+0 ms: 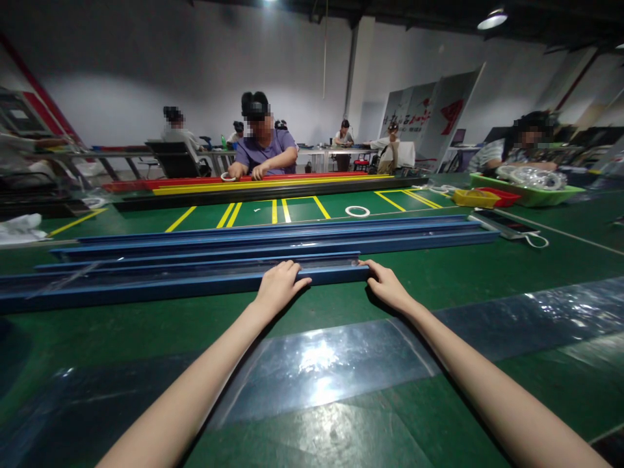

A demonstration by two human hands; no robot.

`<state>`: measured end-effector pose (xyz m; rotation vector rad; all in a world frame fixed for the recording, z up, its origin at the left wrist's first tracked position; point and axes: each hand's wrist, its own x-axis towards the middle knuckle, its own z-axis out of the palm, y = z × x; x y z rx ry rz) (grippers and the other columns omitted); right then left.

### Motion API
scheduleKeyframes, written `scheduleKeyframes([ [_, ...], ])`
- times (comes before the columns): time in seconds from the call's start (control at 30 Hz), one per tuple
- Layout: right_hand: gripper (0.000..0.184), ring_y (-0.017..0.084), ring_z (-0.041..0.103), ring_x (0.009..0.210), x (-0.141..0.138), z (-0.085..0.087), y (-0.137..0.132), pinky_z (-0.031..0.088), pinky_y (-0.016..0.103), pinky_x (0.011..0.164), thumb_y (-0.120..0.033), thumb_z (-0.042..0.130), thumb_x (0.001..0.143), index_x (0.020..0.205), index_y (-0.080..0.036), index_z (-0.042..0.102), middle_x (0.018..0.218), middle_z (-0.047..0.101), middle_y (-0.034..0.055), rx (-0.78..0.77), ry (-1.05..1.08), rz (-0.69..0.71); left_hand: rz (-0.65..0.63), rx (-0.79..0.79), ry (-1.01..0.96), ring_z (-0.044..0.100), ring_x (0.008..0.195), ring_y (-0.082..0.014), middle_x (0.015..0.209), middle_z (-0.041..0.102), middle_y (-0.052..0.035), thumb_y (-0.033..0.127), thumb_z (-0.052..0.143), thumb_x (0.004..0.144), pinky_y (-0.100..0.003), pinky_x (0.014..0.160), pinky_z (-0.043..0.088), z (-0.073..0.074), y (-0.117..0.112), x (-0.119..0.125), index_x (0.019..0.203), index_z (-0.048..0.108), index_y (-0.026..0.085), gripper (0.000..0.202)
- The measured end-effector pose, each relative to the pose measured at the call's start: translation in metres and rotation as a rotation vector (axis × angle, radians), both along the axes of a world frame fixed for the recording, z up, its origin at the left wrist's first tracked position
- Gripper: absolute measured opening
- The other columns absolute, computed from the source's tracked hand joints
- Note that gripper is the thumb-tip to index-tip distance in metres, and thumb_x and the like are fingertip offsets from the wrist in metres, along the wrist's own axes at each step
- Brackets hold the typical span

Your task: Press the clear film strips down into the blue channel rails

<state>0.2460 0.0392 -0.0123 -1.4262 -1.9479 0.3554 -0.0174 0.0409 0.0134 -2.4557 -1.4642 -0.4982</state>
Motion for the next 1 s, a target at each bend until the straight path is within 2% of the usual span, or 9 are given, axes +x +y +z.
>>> scheduleKeyframes([
  [0.27,0.045,0.018,0.055,0.090,0.0005,-0.0010,0.0006,0.038,0.031,0.084,-0.009,0.037,0.062,0.102,-0.018,0.054,0.099,0.062,0.0065,-0.005,-0.005,-0.003,0.039,0.010,0.066,0.056,0.079,-0.0187,0.079,0.061,-0.0059,0.048,0.045,0.081,-0.026,0.062,0.040,0.0033,-0.0011,-0.0007,0.072,0.056,0.016,0.035],
  [0.47,0.045,0.018,0.055,0.090,-0.0005,0.0008,-0.0004,0.038,0.031,0.084,-0.008,0.037,0.062,0.103,-0.018,0.054,0.100,0.061,0.0069,-0.021,-0.013,-0.003,0.072,0.059,0.109,0.057,0.074,-0.0200,0.072,0.062,-0.0063,0.051,0.041,0.082,-0.028,0.061,0.037,0.0033,-0.0043,0.0003,0.073,0.057,0.016,0.040],
  [1.0,0.044,0.019,0.055,0.093,0.0015,-0.0019,0.0017,0.038,0.032,0.085,-0.009,0.037,0.062,0.101,-0.018,0.054,0.101,0.062,0.0071,0.013,-0.020,0.010,0.096,-0.064,0.085,0.059,0.077,-0.0203,0.078,0.064,-0.0059,0.053,0.038,0.082,-0.025,0.062,0.037,0.0070,-0.0027,-0.0003,0.078,0.058,0.017,0.041],
])
